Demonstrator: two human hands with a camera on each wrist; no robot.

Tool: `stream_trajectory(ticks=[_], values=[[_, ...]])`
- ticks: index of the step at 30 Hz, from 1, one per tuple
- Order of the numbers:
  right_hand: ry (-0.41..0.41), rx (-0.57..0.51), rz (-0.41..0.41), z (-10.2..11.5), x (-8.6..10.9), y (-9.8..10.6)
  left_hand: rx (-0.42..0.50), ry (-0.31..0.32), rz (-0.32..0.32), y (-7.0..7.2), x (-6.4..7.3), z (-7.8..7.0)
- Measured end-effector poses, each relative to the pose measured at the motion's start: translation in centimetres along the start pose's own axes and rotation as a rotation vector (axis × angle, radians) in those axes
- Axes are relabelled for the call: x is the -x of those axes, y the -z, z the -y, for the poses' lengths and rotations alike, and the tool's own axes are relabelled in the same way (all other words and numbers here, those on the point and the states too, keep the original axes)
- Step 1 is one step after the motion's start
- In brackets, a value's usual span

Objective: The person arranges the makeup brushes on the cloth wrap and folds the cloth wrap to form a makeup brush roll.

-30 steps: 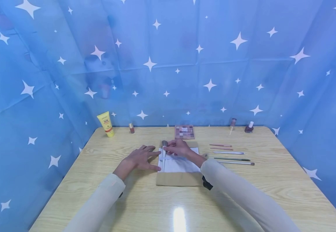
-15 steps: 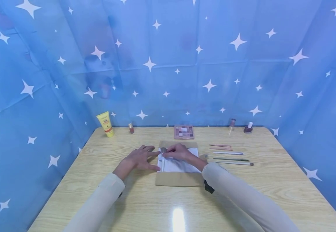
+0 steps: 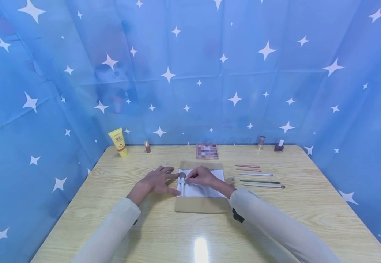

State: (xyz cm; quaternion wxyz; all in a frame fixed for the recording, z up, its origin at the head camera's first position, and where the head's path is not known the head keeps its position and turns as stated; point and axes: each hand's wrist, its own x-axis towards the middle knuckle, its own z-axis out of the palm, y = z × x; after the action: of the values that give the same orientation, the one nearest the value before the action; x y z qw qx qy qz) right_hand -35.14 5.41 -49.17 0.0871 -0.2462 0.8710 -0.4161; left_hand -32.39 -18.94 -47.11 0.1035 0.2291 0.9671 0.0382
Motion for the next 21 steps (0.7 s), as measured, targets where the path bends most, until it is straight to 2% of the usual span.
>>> stream_trajectory(ticks=[7, 11, 21], values=[[0.09, -0.077, -0.017, -0.1, 0.22, -0.15, -0.006, -0.003, -0.005, 0.03, 0.05, 0.0], [0.107, -0.088, -0.003, -0.2, 0.02, -0.33, 0.0, -0.003, -0.005, -0.02, 0.09, 0.01], [0.083, -0.042, 0.064, 0.22, 0.04, 0.25, -0.02, 0.002, -0.004, -0.2, -0.01, 0.03]])
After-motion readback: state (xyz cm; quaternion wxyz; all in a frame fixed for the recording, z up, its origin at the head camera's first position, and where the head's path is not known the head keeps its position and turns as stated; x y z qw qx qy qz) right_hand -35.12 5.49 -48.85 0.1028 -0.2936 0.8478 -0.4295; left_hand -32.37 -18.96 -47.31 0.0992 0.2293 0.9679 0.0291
